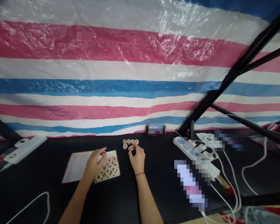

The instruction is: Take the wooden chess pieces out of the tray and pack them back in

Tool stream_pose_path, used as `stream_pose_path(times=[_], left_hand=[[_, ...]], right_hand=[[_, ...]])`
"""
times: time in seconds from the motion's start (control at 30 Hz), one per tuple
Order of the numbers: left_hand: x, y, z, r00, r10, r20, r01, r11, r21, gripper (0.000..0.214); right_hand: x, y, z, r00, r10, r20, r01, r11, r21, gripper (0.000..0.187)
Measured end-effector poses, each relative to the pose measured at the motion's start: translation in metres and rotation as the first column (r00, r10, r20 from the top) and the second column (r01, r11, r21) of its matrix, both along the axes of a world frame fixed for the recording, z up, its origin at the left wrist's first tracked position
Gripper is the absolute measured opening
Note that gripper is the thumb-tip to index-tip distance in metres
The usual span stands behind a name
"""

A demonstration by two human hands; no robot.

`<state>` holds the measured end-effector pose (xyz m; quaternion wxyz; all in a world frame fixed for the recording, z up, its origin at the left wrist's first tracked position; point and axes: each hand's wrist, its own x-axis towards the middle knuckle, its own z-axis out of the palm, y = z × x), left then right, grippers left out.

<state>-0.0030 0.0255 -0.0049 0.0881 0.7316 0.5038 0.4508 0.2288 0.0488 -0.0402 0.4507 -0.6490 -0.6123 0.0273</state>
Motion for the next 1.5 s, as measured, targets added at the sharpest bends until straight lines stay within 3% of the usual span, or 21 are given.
stream_pose_path(times=[0.17, 0.37, 0.63, 0.9, 1.1, 1.2, 1.3, 1.4, 1.5], left_hand=[[-0.001, 0.000, 0.002, 1.000, -0.012, 0.004, 0.013, 0.999, -0.039, 0.026], [0.000, 0.000, 0.001, 1.000, -0.005, 0.010, 0.006, 0.998, -0.070, 0.027], [-0.002, 0.002, -0.001, 1.000, -0.007, -0.009, 0.006, 0.996, -0.090, 0.026], [0.000, 0.001, -0.002, 0.991, 0.012, -0.133, -0.021, 0.998, -0.065, 0.022], [-0.003, 0.000, 0.000, 0.969, 0.047, -0.242, -0.090, 0.982, -0.169, 0.024], [-0.001, 0.001, 0.005, 0.940, 0.043, -0.338, -0.137, 0.956, -0.260, 0.021], [0.006, 0.001, 0.012, 0.907, 0.024, -0.420, -0.169, 0.935, -0.311, 0.019], [0.013, -0.001, 0.015, 0.891, 0.007, -0.454, -0.173, 0.930, -0.324, 0.025], [0.014, -0.004, 0.016, 0.895, -0.004, -0.445, -0.156, 0.934, -0.321, 0.027]], right_hand=[[-0.008, -0.004, 0.001, 0.988, 0.026, 0.151, -0.007, 0.993, -0.121, 0.020], [-0.008, 0.003, 0.003, 0.979, 0.011, 0.203, 0.027, 0.983, -0.182, 0.018], [-0.005, 0.007, -0.002, 0.979, 0.009, 0.203, 0.025, 0.986, -0.164, 0.016], [-0.003, 0.009, -0.010, 0.976, -0.001, 0.217, 0.037, 0.986, -0.165, 0.019], [-0.012, -0.003, 0.007, 0.981, -0.027, 0.190, 0.022, 0.999, 0.028, 0.022], [-0.027, -0.014, 0.022, 0.970, 0.155, 0.189, -0.164, 0.986, 0.037, 0.023], [-0.044, -0.020, 0.028, 0.912, 0.373, 0.171, -0.363, 0.927, -0.092, 0.027], [-0.055, -0.023, 0.027, 0.876, 0.444, 0.190, -0.405, 0.890, -0.211, 0.034], [-0.058, -0.023, 0.023, 0.872, 0.446, 0.200, -0.397, 0.885, -0.243, 0.040]])
